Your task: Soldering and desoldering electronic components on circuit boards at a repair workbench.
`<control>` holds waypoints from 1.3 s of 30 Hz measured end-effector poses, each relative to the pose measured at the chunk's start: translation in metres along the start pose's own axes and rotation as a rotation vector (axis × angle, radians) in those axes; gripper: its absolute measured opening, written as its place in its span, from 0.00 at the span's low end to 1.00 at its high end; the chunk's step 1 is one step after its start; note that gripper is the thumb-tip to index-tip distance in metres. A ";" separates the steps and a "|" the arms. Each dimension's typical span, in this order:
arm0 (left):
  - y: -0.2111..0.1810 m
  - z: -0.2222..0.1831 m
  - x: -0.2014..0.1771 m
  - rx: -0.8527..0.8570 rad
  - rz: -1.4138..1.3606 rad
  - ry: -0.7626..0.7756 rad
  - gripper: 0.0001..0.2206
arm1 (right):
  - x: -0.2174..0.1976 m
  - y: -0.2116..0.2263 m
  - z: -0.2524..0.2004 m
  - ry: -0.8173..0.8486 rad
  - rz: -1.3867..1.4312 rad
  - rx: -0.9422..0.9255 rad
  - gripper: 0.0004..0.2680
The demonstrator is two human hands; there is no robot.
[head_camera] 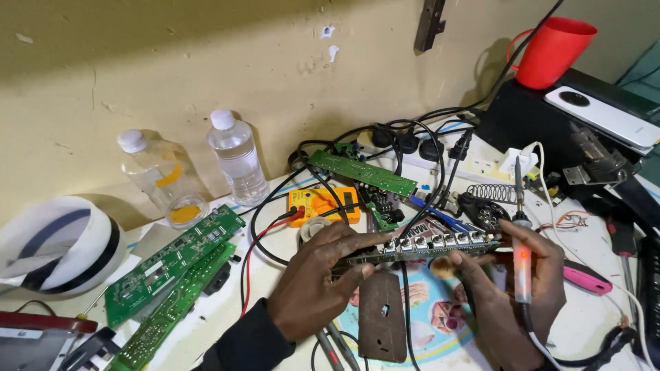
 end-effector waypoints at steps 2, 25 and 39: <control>0.005 0.002 0.004 -0.051 -0.034 -0.048 0.20 | 0.003 0.000 -0.001 0.023 0.045 0.006 0.25; 0.030 0.000 0.016 -0.147 -0.098 -0.443 0.05 | 0.025 -0.024 0.001 0.225 0.025 0.005 0.26; 0.043 0.002 0.028 -0.120 -0.075 -0.487 0.10 | 0.027 -0.023 0.003 0.254 0.072 -0.259 0.25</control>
Point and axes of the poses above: each hand's wrist, its own z-axis towards the middle knuckle, its own x-axis out of the palm, y = z × x, the point moved 5 cm from there along z, towards the middle knuckle, and after that the axes turned 7 degrees about -x, right-handed, at the moved point
